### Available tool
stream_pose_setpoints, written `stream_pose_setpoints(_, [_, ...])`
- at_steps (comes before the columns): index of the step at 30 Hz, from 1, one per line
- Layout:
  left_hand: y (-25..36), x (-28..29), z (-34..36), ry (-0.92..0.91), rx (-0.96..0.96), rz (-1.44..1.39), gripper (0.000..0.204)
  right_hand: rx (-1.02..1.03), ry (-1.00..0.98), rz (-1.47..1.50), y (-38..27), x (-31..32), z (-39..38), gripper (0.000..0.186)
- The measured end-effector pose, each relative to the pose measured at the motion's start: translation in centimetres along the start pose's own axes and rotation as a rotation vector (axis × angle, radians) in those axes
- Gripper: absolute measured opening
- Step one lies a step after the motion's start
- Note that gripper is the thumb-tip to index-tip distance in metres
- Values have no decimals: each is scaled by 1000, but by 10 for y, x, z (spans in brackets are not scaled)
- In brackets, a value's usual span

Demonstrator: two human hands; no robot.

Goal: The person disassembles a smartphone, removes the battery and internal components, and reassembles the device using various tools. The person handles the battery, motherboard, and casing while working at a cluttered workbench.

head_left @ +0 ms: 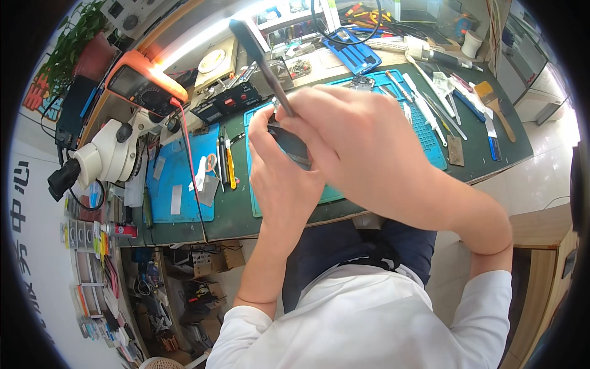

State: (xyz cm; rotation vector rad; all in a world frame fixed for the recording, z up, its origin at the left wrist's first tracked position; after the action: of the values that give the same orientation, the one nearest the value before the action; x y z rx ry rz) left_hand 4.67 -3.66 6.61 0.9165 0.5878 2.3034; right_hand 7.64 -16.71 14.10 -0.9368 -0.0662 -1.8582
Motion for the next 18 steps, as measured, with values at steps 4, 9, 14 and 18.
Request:
stream_pose_setpoints(4, [5,0,6,-2,38,-41,78,109,212,157,8,16,-27,12])
stream_pose_setpoints(9, [0,0,3,10,-21,-25,79,75,341,353,33,-9,-71,22])
stream_pose_setpoints(14, [0,0,2,-14,48,-82,78,111,387,325,32,-23,-75,28])
stream_pose_setpoints(18, [-5,1,1,-23,54,-80,78,168,437,251,29,-29,-78,28])
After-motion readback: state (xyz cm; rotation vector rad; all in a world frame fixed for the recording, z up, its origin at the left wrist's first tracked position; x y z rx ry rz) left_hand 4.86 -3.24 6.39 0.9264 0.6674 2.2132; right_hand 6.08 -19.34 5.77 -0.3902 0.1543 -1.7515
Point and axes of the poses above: each hand's wrist, its own z-axis towards the middle knuckle, its own x-axis out of the back of the hand, y = z × x, the point moved 5 cm from there along z, towards the middle knuckle, and after that the axes turned 10 degrees about -z, right-handed, at the moved point
